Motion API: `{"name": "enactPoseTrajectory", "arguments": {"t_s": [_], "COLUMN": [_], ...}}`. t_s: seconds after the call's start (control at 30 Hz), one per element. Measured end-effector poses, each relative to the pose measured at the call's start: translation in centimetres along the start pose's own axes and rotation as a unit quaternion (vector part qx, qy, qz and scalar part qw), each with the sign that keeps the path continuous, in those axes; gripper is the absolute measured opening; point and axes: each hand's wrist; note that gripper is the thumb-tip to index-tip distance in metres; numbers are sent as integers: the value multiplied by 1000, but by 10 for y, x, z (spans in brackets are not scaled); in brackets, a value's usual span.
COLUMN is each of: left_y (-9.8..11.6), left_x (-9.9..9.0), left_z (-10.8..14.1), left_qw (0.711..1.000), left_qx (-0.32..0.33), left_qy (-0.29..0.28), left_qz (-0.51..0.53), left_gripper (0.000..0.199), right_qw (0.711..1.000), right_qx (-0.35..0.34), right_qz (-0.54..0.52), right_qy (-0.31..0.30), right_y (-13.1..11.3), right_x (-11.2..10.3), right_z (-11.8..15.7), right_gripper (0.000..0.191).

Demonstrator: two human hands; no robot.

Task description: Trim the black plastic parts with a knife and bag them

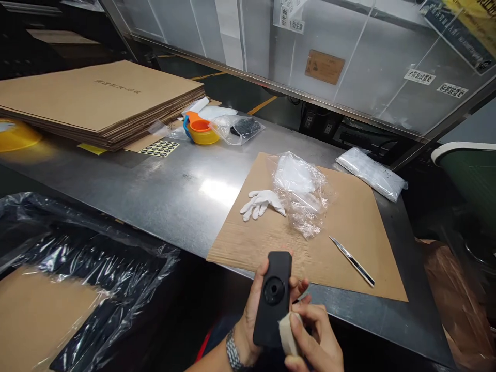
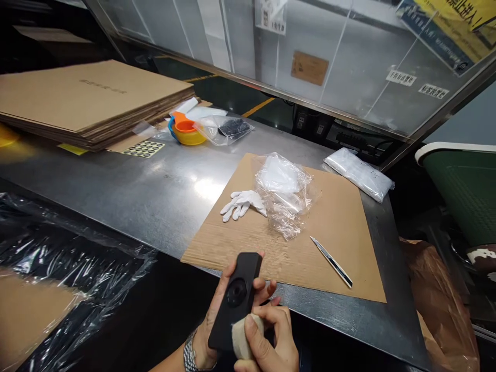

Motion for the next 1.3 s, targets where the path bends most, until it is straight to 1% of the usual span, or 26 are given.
{"name": "enactPoseTrajectory", "arguments": {"t_s": [0.07, 0.13, 0.23, 0.3, 0.37, 0.43, 0.5, 0.6, 0.67, 0.73, 0.83, 0.9, 0.97, 1.03, 1.07, 1.13, 1.2, 1.23, 1.3], "left_y": [-3, -5, -4, -1, 3, 5, 7, 10, 13, 17, 20, 20, 18, 16, 15, 15, 17, 18, 20], "left_x": [-6, -12, -17, -17, -13, -8, -2, 6, 8, 8, 6, 5, 4, 4, 3, 3, 3, 4, 5], "left_z": [0, 1, 5, 8, 9, 10, 11, 12, 14, 15, 16, 16, 16, 16, 16, 17, 16, 15, 12], "left_qw": [1000, 999, 995, 993, 990, 983, 973, 969, 973, 976, 974, 971, 965, 957, 954, 951, 956, 961, 971], "left_qx": [-21, -42, -63, -33, 12, 41, 48, 62, 59, 47, 36, 40, 74, 116, 127, 127, 124, 127, 132], "left_qy": [-1, 1, 38, 57, 53, 51, 65, 83, 86, 81, 74, 80, 85, 105, 121, 151, 169, 168, 139], "left_qz": [-13, -26, -66, -96, -129, -169, -215, -227, -205, -199, -211, -223, -236, -244, -245, -237, -204, -181, -140], "left_gripper": [41, 45, 51, 51, 53, 56, 59, 55, 50, 46, 45, 42, 32, 25, 27, 30, 19, 14, 11], "right_qw": [999, 997, 992, 983, 973, 965, 953, 947, 944, 936, 917, 906, 901, 899, 898, 895, 894, 895, 908], "right_qx": [30, 65, 124, 182, 218, 212, 199, 181, 174, 181, 208, 227, 241, 253, 260, 281, 306, 314, 327], "right_qz": [-35, -37, -18, 11, 71, 157, 228, 264, 280, 301, 339, 355, 357, 352, 348, 339, 322, 311, 249], "right_qy": [22, 36, 12, -3, -4, -2, 0, -13, -25, -25, -18, -30, -51, -67, -71, -69, -63, -63, -80], "right_y": [-1, -1, 9, 25, 47, 73, 98, 125, 137, 147, 159, 166, 170, 172, 172, 167, 153, 142, 114], "right_x": [2, 3, 1, -1, -2, -1, -1, -4, -11, -22, -39, -48, -53, -55, -56, -56, -57, -57, -56], "right_z": [-7, -14, -24, -30, -35, -37, -38, -38, -38, -37, -32, -28, -24, -21, -20, -20, -21, -22, -24], "right_gripper": [41, 41, 40, 37, 36, 38, 39, 38, 37, 37, 39, 36, 30, 24, 23, 22, 23, 24, 26]}}
Point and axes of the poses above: each hand's wrist, its own z-axis away from the middle knuckle, its own x-axis out of the palm, y = z × x, and after that the axes turned 9 degrees about z, right-handed
